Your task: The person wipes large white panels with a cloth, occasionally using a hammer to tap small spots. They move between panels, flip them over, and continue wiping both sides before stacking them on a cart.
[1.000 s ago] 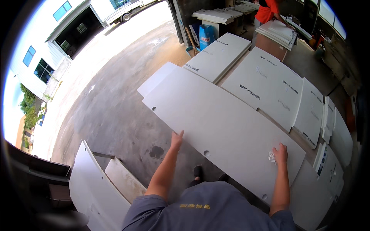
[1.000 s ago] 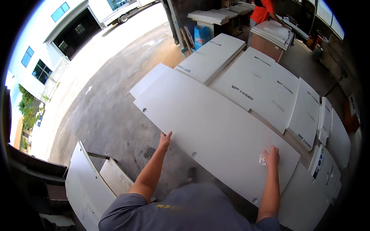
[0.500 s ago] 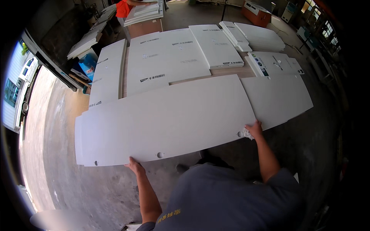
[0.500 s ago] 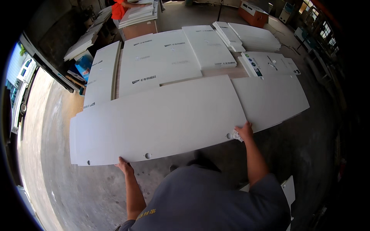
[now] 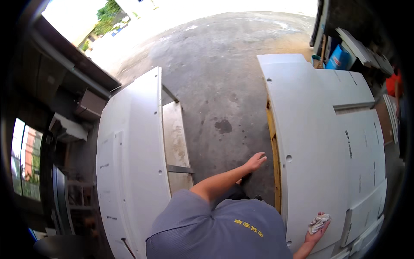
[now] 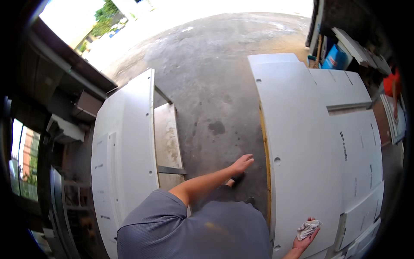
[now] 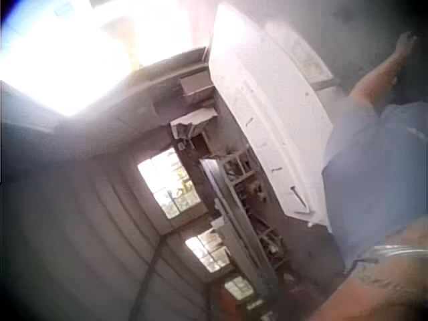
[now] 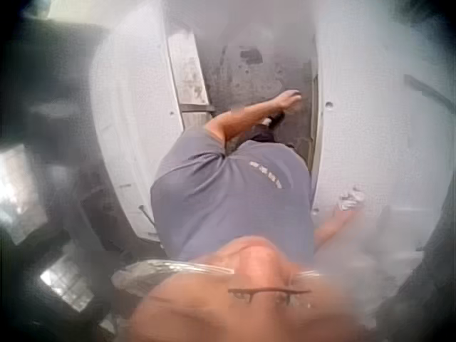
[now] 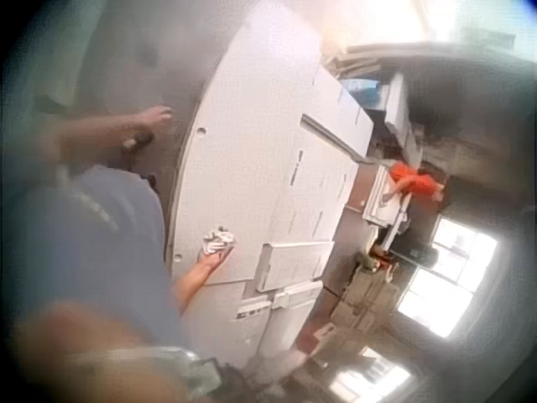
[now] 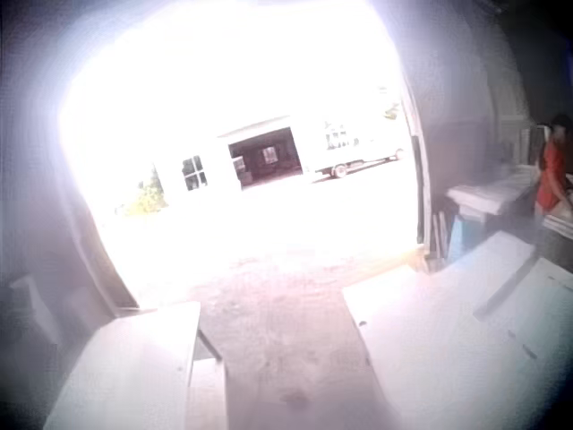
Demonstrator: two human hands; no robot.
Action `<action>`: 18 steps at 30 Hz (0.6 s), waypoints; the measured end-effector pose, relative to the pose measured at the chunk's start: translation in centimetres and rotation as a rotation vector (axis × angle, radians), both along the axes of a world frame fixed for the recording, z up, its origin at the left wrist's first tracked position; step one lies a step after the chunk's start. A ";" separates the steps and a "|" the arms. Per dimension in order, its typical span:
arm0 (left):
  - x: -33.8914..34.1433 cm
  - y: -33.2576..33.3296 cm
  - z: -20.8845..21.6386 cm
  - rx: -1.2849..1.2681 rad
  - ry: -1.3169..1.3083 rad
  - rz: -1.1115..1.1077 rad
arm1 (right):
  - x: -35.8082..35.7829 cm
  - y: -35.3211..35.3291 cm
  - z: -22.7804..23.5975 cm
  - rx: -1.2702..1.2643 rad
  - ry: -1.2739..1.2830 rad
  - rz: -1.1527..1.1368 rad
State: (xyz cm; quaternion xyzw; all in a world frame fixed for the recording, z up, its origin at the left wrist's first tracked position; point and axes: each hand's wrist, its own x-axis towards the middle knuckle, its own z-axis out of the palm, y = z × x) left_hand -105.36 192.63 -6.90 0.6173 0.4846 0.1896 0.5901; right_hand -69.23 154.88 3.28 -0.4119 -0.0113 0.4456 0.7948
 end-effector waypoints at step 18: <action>-29.5 -61.7 -5.6 -0.218 0.848 2.063 | -27.8 24.6 2.5 -0.115 0.013 1.585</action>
